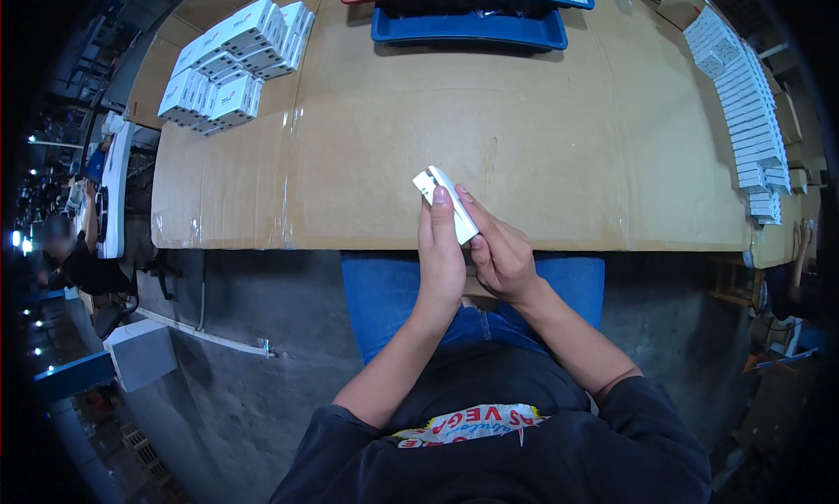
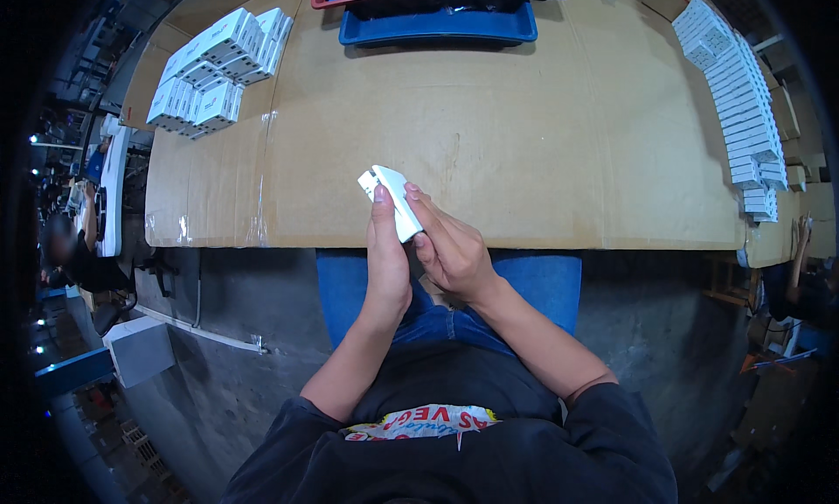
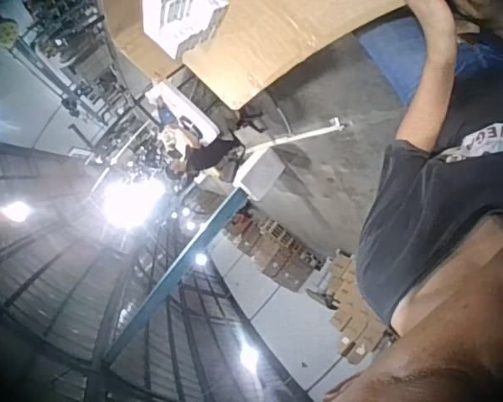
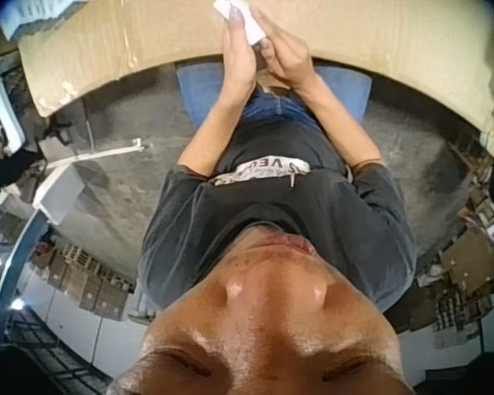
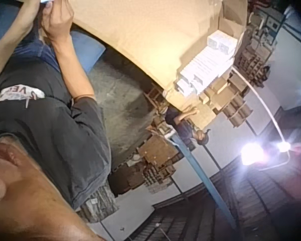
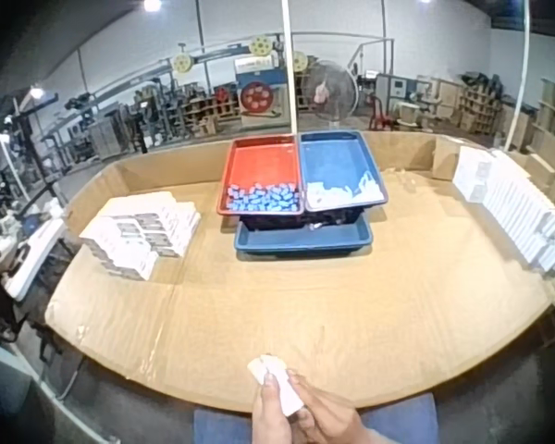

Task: Assembling and packaging a puzzle cube along with additional parts into a white box.

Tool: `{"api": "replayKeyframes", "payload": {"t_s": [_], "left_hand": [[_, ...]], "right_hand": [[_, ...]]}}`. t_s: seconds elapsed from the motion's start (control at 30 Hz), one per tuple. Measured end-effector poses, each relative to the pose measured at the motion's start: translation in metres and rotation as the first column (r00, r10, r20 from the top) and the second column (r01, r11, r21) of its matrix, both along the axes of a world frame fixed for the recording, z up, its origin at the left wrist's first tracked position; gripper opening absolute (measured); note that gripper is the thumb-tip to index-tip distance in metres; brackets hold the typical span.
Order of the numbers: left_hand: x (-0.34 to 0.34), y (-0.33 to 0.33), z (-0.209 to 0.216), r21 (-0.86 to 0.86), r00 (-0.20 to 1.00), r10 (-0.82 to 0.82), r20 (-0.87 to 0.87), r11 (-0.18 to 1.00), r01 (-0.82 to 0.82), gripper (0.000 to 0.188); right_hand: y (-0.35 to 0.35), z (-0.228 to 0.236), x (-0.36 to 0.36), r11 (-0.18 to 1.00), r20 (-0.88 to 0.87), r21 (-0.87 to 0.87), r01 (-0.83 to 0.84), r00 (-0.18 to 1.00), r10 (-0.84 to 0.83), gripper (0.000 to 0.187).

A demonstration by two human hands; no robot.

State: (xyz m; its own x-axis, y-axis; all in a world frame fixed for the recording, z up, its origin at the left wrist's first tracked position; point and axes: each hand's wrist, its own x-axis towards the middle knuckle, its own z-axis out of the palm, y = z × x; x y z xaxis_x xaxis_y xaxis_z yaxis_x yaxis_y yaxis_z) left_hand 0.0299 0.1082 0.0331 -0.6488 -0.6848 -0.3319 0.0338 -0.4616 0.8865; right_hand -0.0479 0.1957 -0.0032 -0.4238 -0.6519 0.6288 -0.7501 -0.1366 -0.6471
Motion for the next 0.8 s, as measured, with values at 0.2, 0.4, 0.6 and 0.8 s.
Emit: {"api": "replayKeyframes", "payload": {"t_s": [0.2,0.4,0.6,0.8], "left_hand": [[0.001,0.001,-0.009,-0.041,0.999,0.037,0.005,0.998,-0.036,0.054],[0.001,0.002,-0.014,-0.009,0.999,0.052,-0.010,0.999,-0.052,0.050],[0.000,0.006,-0.013,0.035,0.995,0.096,-0.021,0.995,-0.095,0.048],[0.004,0.008,-0.015,-0.007,0.995,0.099,-0.030,0.995,-0.099,0.046]], "right_hand": [[0.000,-0.004,0.003,1.000,-0.019,-0.002,0.018,1.000,-0.018,0.040],[0.000,-0.008,-0.001,1.000,-0.068,0.001,0.024,0.997,-0.024,0.039],[-0.002,-0.012,-0.001,0.999,-0.099,-0.019,0.029,0.995,-0.031,0.038],[0.001,-0.011,0.001,1.000,-0.053,-0.008,0.005,0.999,-0.006,0.037]]}}
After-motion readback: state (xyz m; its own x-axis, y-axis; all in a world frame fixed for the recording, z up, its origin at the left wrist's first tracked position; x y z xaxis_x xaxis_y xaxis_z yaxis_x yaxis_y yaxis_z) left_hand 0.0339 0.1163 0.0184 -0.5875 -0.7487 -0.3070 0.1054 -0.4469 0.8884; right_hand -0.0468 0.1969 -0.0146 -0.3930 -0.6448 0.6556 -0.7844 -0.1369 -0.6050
